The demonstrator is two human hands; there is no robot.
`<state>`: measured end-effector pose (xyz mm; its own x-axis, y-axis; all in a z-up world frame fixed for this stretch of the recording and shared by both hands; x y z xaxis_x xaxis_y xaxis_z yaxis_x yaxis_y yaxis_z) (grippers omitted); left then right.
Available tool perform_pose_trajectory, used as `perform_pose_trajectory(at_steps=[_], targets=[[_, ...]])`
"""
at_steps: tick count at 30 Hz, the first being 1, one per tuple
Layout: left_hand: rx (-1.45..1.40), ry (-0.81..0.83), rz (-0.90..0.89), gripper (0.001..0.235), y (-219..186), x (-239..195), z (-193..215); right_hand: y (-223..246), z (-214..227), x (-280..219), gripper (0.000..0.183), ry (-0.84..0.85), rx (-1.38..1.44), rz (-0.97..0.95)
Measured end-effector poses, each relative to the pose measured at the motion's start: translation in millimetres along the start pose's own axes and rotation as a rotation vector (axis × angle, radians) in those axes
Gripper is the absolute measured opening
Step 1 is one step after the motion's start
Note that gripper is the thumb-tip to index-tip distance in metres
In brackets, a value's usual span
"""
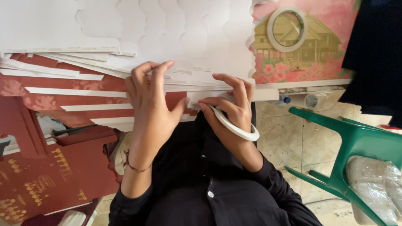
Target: The person sits and applies a strip of white tape along the edge of a stack of white paper sheets. They hold the stack with one hand and press the tape down with the other, working along the length of the stack.
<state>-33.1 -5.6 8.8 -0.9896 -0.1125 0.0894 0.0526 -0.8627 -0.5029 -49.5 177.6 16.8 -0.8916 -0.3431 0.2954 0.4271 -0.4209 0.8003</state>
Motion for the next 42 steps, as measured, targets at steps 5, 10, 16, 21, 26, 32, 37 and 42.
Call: perform_pose_trajectory(at_steps=[5, 10, 16, 21, 26, 32, 37, 42], targets=[[-0.012, 0.008, 0.049, 0.082, 5, 2, -7, 4, -7, 5, 0.006, -0.025, -0.086, 0.077], [0.033, 0.022, 0.036, 0.082, 4, 6, -8, -2, 5, 0, 0.007, 0.006, -0.05, 0.063], [0.011, 0.054, 0.017, 0.084, 7, 4, -9, -4, 94, 1, 0.021, -0.207, -0.051, -0.032], [-0.011, 0.079, 0.022, 0.068, 6, 4, -4, -22, 61, -13, 0.019, 0.018, -0.017, -0.118], [-0.026, 0.031, -0.058, 0.067, 7, 1, -3, -10, 12, -9, 0.015, 0.076, 0.08, -0.013], [-0.017, 0.022, -0.024, 0.065, 6, 2, -4, -3, 0, -1, 0.012, 0.086, 0.04, 0.01], [0.052, 0.011, 0.02, 0.076, 3, 4, -8, 0, -1, 2, 0.008, 0.103, -0.072, 0.099], [0.122, 0.071, 0.034, 0.073, 1, 7, -9, -17, 1, -15, 0.04, 0.056, -0.056, 0.084]])
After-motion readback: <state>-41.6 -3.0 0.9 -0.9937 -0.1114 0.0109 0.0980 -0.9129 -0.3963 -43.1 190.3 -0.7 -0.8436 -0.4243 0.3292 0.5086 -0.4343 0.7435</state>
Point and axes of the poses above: each hand's wrist, its own x-axis towards the middle knuckle, its own z-axis out of the back of the hand, y = z × x, the point moved 5 cm from there along x, towards the middle knuckle, and after that the axes turned 11 degrees about x, right-handed, at the moved point
